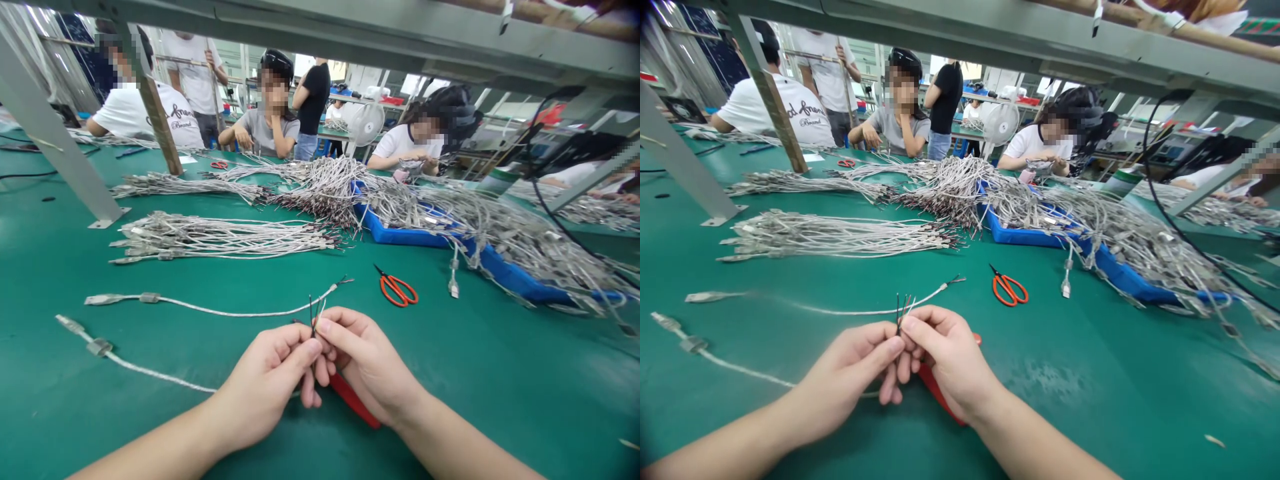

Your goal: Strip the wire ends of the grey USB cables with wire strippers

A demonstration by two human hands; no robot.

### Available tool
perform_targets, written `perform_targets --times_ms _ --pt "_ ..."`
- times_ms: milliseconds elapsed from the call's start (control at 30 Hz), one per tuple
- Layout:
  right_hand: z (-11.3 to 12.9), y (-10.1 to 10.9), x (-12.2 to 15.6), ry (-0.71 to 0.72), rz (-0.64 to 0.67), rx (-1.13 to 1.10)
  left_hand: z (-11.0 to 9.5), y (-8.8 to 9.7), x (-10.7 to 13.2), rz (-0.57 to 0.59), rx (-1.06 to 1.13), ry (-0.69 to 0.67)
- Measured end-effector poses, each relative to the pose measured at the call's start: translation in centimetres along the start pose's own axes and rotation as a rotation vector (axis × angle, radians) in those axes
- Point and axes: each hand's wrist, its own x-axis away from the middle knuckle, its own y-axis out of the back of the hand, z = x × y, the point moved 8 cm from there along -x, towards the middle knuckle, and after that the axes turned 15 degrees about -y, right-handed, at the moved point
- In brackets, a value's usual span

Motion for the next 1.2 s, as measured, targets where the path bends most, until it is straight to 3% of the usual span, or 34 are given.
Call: perform_targets --times_ms 300,533,800,900,1067,1200 --pt "0.9 0.6 0.5 0.11 -0.147 0.204 0.4 0.5 0.0 -0.057 -0.128 0.019" --pt "-0.4 -0.3 0.2 -0.018 0.014 -0.095 -0.5 0.3 -0.2 0.0 -0.128 -0.074" --pt "0.2 -0.1 0.2 0.05 -0.021 0.065 -0.3 0.4 0.2 0.01 -0.176 -0.051" --pt "0.9 0.1 0.4 0.128 -0.053 0.117 -0.4 0.3 0.1 0.01 -0.176 -0.034" --pt "2.8 1.6 1.2 0.372 -0.254 0.245 -0.1 0.1 0.0 0.016 -0.162 0.037" --pt "2.6 1.7 1.2 0.356 -0.253 0.245 -0.1 0.0 0.2 0.013 -0.15 0.05"
